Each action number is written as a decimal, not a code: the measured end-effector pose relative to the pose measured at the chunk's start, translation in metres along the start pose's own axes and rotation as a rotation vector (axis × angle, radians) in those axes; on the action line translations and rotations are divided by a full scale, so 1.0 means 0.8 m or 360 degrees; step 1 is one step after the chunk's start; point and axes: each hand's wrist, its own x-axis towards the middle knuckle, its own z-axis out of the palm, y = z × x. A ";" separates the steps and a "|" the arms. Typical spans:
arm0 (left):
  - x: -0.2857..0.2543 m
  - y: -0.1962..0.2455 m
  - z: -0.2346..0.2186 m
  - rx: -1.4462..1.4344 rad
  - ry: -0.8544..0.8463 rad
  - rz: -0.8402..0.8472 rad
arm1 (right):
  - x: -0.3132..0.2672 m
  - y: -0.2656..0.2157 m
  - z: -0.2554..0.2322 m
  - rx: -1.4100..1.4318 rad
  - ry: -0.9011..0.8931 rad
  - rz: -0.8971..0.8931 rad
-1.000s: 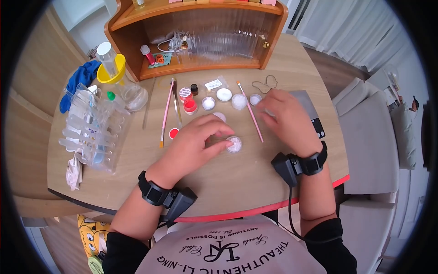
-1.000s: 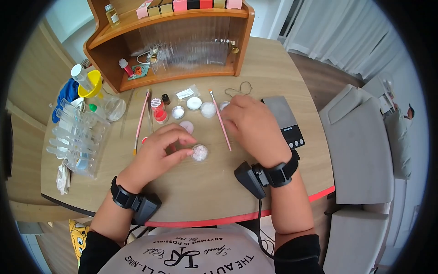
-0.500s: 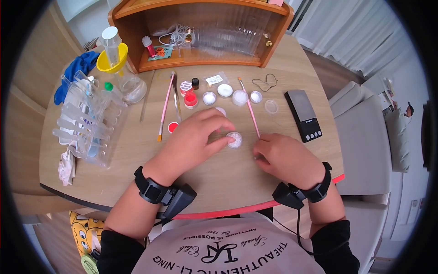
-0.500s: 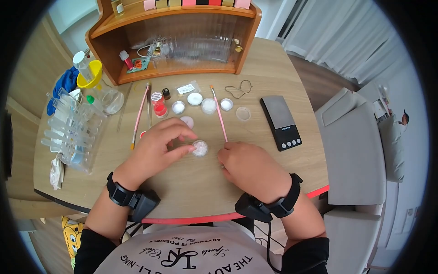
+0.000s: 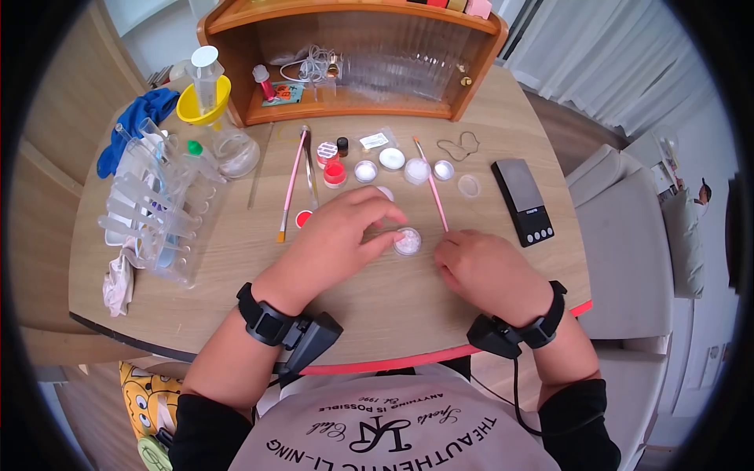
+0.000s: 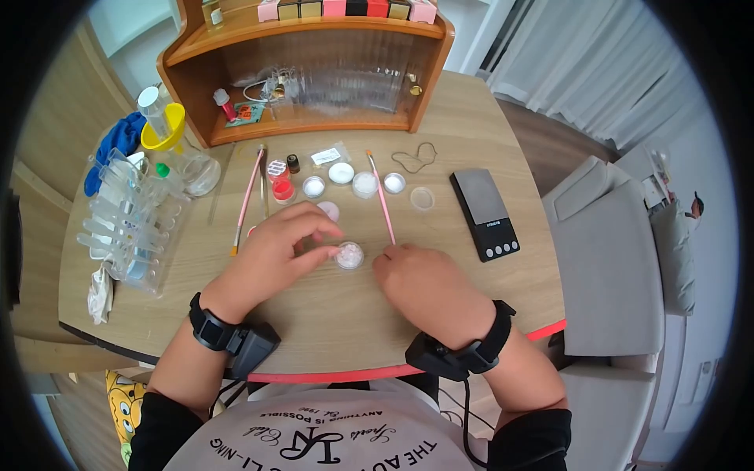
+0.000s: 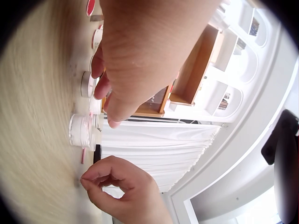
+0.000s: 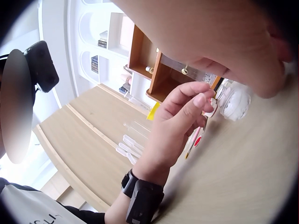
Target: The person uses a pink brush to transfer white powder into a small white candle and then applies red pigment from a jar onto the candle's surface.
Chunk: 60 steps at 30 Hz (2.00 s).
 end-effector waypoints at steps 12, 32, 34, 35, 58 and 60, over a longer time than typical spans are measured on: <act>-0.001 -0.008 -0.002 0.0014 -0.0020 -0.0026 | 0.050 -0.007 -0.011 0.0151 0.0292 -0.0215; -0.005 0.006 0.012 0.0284 -0.0160 -0.0010 | -0.016 0.064 -0.027 0.0155 0.0319 0.0623; -0.005 0.004 0.017 0.0349 -0.0127 0.0028 | -0.014 0.064 -0.015 -0.0038 0.0400 0.0564; -0.006 0.002 0.019 0.0415 -0.0093 0.0058 | -0.010 0.066 -0.012 -0.0024 0.0356 0.0572; 0.002 0.005 0.007 -0.0225 0.0314 -0.0174 | 0.056 0.018 -0.043 0.0998 0.0660 0.0145; 0.002 0.002 0.006 -0.0233 0.0350 -0.0146 | 0.054 0.023 -0.034 0.0935 0.0649 0.0095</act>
